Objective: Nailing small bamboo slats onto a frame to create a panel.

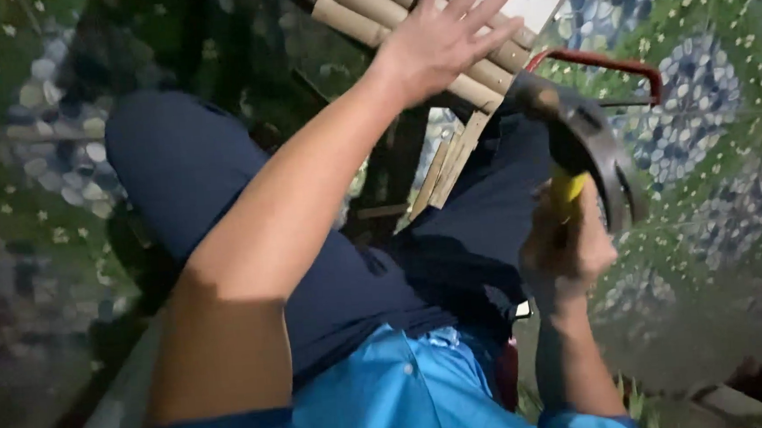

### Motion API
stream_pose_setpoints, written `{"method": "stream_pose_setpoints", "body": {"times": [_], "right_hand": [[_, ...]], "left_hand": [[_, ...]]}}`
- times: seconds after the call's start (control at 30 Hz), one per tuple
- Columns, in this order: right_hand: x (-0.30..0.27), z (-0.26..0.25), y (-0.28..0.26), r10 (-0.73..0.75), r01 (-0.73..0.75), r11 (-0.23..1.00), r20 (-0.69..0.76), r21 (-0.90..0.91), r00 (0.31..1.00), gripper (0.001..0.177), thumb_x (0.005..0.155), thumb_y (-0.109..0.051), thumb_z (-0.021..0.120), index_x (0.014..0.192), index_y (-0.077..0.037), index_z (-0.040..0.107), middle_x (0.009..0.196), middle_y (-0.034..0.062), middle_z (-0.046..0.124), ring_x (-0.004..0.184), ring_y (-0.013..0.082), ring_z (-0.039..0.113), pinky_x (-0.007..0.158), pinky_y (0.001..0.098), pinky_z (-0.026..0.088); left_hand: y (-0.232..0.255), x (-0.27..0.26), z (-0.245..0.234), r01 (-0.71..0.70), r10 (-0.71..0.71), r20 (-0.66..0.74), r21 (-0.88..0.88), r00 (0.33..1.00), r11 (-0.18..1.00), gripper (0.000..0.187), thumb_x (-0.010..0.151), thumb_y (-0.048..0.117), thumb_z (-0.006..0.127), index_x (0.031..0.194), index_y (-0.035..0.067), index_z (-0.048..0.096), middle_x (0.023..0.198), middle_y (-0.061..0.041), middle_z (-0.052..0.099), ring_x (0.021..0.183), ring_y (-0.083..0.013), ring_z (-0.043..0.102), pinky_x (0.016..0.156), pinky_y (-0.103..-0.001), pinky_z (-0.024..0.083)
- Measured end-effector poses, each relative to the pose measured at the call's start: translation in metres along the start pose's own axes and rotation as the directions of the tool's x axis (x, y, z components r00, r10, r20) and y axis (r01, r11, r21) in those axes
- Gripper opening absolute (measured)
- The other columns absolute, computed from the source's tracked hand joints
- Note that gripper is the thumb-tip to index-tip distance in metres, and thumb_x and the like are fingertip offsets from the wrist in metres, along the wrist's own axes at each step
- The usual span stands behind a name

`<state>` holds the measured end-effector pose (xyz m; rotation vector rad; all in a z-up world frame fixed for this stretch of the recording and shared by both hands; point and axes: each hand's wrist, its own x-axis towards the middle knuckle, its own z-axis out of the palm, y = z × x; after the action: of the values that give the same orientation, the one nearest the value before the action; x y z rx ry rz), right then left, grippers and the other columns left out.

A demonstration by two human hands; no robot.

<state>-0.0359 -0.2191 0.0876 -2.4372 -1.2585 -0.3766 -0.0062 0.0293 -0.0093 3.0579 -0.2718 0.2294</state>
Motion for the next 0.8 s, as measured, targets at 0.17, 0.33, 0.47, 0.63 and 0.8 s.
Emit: {"method": "stream_pose_setpoints", "body": {"times": [0.17,0.33,0.47,0.63,0.8], "right_hand": [[-0.001,0.023,0.016,0.068,-0.089,0.984,0.138,0.153,0.988,0.035,0.088,-0.002,0.059,0.122,0.0,0.05,0.114,0.02,0.059,0.1,0.026,0.061,0.083,0.031,0.048],[0.016,0.004,-0.018,0.609,-0.525,0.673,0.012,0.522,0.793,0.028,0.084,-0.018,0.062,0.105,0.0,0.053,0.087,0.0177,0.062,0.062,0.0174,0.059,0.053,0.0249,0.044],[0.012,0.02,0.007,0.108,-0.127,0.991,0.298,0.043,0.948,0.021,0.089,-0.002,0.046,0.109,-0.001,0.053,0.074,0.0169,0.055,0.061,0.0346,0.053,0.053,0.0394,0.041],[0.006,-0.003,-0.001,0.072,-0.073,0.997,0.106,0.004,0.992,0.042,0.091,-0.005,0.058,0.13,-0.001,0.044,0.098,0.0198,0.063,0.075,0.0268,0.062,0.066,0.0348,0.048],[0.0,0.02,0.027,0.044,-0.06,0.995,0.208,0.075,0.977,0.051,0.083,-0.001,0.057,0.131,-0.002,0.041,0.101,0.0213,0.064,0.077,0.0316,0.063,0.064,0.0358,0.047]], "left_hand": [[-0.001,0.002,0.004,-0.012,0.012,-0.002,-0.081,1.0,0.997,0.075,0.086,-0.004,0.056,0.144,0.019,0.015,0.147,-0.012,0.015,0.134,-0.0328,0.014,0.1,-0.067,0.01],[-0.001,0.0,0.007,-0.026,0.021,-0.033,-0.151,0.999,0.988,0.069,0.088,-0.003,0.056,0.143,0.018,0.02,0.145,-0.013,0.019,0.131,-0.0339,0.015,0.096,-0.068,0.015],[-0.003,0.001,0.006,-0.015,0.015,-0.056,-0.016,0.998,1.0,0.068,0.091,0.007,0.055,0.145,0.018,0.015,0.147,-0.011,0.017,0.134,-0.0322,0.015,0.099,-0.065,0.016],[0.0,0.005,0.008,-0.012,0.012,0.005,-0.076,1.0,0.997,0.065,0.09,0.003,0.049,0.143,0.022,0.017,0.146,-0.011,0.017,0.132,-0.0316,0.014,0.096,-0.067,0.013],[-0.002,0.007,-0.012,-0.016,0.015,0.029,0.051,0.999,0.999,0.066,0.091,0.003,0.051,0.144,0.023,0.016,0.144,-0.009,0.013,0.129,-0.0283,0.011,0.093,-0.059,0.03]]}}
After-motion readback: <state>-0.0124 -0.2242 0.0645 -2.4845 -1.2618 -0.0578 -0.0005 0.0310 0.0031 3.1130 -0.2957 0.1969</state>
